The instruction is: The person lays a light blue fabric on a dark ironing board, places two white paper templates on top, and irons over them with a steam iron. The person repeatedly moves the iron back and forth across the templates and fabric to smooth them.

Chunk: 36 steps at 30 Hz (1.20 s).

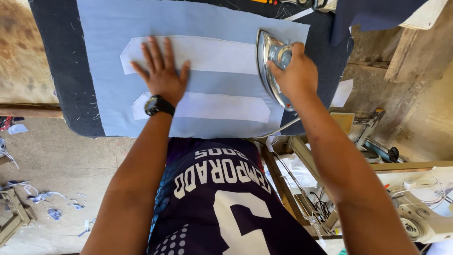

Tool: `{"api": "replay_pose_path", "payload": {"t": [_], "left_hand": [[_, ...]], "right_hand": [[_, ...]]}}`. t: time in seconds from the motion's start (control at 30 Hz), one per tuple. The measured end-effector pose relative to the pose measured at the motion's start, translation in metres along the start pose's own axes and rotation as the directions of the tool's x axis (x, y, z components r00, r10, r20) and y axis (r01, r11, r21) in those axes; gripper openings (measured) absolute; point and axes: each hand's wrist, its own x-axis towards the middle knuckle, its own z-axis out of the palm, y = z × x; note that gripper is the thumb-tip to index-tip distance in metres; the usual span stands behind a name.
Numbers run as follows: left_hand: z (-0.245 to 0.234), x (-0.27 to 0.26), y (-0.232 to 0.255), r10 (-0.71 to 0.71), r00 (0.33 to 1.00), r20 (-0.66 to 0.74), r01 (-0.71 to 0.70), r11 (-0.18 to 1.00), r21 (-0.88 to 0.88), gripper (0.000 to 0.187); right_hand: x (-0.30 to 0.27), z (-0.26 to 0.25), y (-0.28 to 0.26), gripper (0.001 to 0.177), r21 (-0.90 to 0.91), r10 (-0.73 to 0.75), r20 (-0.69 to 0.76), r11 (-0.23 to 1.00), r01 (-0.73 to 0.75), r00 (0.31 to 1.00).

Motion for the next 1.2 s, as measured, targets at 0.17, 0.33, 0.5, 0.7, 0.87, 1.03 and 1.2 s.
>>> {"api": "replay_pose_path", "payload": {"t": [0.17,0.33,0.5,0.7,0.87,1.03,1.2], "left_hand": [[-0.020,0.004,-0.030,-0.192,0.980,-0.053,0.194,0.980,0.039,0.080],[-0.024,0.000,-0.062,-0.290,0.954,-0.079,0.292,0.956,0.011,0.082],[-0.032,-0.005,-0.086,-0.387,0.919,-0.077,0.387,0.922,-0.021,0.083],[-0.036,-0.007,-0.101,-0.444,0.893,-0.069,0.443,0.896,-0.037,0.083],[-0.037,-0.009,-0.110,-0.470,0.880,-0.062,0.469,0.883,-0.033,0.084],[-0.036,-0.015,-0.119,-0.472,0.879,-0.065,0.465,0.880,-0.100,0.082],[-0.021,-0.032,-0.135,-0.502,0.855,-0.128,0.485,0.862,-0.146,0.084]], "right_hand": [[-0.001,-0.013,0.001,0.060,-0.015,-0.083,0.055,0.996,0.084,0.995],[-0.004,-0.001,0.000,0.065,-0.112,-0.097,0.082,0.988,0.106,0.992],[0.003,0.003,-0.045,0.062,-0.159,-0.185,0.098,0.967,0.199,0.978],[0.014,0.019,-0.091,0.060,-0.182,-0.329,0.043,0.926,0.331,0.943],[0.022,0.041,-0.122,0.061,-0.196,-0.439,0.019,0.879,0.434,0.898],[0.029,0.063,-0.161,0.058,-0.253,-0.603,-0.107,0.786,0.565,0.791],[0.029,0.069,-0.190,0.063,-0.277,-0.624,-0.117,0.767,0.578,0.772]]}}
